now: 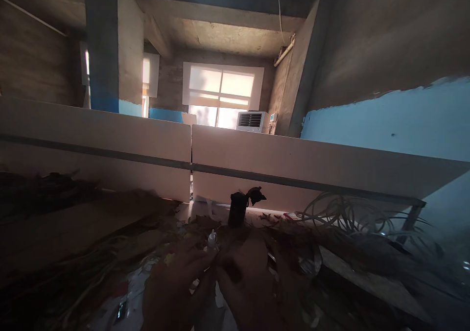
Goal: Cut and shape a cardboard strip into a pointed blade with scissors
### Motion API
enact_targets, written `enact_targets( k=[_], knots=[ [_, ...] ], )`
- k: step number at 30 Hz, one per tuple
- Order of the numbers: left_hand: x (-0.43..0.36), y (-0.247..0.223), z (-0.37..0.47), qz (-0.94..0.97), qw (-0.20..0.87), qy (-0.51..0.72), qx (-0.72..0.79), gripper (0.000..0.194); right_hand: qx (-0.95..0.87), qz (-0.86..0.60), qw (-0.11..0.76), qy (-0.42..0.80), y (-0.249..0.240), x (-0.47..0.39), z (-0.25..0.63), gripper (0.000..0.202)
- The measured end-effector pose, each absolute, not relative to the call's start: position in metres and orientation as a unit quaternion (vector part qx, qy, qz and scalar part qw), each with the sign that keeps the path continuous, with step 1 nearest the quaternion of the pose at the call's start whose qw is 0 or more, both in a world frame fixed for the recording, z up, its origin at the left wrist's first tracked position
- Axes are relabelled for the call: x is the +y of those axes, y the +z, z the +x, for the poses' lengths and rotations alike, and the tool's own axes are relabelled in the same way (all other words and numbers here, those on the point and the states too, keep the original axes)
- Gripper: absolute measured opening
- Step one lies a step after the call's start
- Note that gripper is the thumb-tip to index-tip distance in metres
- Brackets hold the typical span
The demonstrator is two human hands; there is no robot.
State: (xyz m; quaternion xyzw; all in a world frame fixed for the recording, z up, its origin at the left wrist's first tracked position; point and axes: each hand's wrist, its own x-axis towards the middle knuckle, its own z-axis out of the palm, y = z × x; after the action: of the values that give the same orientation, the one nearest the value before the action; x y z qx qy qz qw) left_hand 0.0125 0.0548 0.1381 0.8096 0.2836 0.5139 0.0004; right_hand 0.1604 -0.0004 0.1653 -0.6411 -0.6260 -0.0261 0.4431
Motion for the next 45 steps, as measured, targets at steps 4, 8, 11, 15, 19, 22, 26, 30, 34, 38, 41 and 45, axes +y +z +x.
enact_targets(
  k=[4,8,11,15,19,22,26,30,34,38,41,45],
  knots=[
    [0.054,0.140,0.013,0.810,0.009,0.512,0.286,0.036,-0.621,-0.642,0.448,-0.045,0.164,0.000,0.160,0.020],
    [0.054,0.140,0.014,0.813,0.011,0.512,0.278,0.036,-0.627,-0.640,0.442,-0.046,0.162,0.001,0.161,0.020],
    [0.053,0.138,0.014,0.806,0.020,0.519,0.285,0.034,-0.627,-0.638,0.444,-0.053,0.163,0.001,0.162,0.021],
    [0.052,0.138,0.014,0.806,0.026,0.518,0.287,0.033,-0.621,-0.644,0.441,-0.068,0.164,0.001,0.162,0.021],
    [0.053,0.140,0.013,0.813,0.035,0.506,0.285,0.033,-0.622,-0.659,0.418,-0.067,0.164,0.000,0.161,0.022],
    [0.053,0.140,0.012,0.818,0.042,0.500,0.282,0.032,-0.629,-0.660,0.405,-0.069,0.165,0.000,0.161,0.025],
    [0.053,0.139,0.012,0.815,0.053,0.503,0.282,0.032,-0.643,-0.653,0.393,-0.072,0.162,0.002,0.163,0.027],
    [0.053,0.139,0.012,0.815,0.058,0.501,0.285,0.031,-0.651,-0.637,0.402,-0.093,0.158,0.004,0.167,0.023],
    [0.053,0.139,0.012,0.816,0.051,0.496,0.292,0.031,-0.644,-0.643,0.402,-0.102,0.155,0.005,0.169,0.021],
    [0.054,0.140,0.013,0.820,0.063,0.485,0.296,0.031,-0.639,-0.637,0.417,-0.113,0.153,0.007,0.168,0.020],
    [0.053,0.140,0.014,0.821,0.078,0.488,0.285,0.029,-0.629,-0.650,0.413,-0.102,0.152,0.008,0.167,0.021],
    [0.053,0.140,0.013,0.818,0.082,0.497,0.277,0.026,-0.624,-0.667,0.403,-0.057,0.152,0.007,0.165,0.023]
  ],
)
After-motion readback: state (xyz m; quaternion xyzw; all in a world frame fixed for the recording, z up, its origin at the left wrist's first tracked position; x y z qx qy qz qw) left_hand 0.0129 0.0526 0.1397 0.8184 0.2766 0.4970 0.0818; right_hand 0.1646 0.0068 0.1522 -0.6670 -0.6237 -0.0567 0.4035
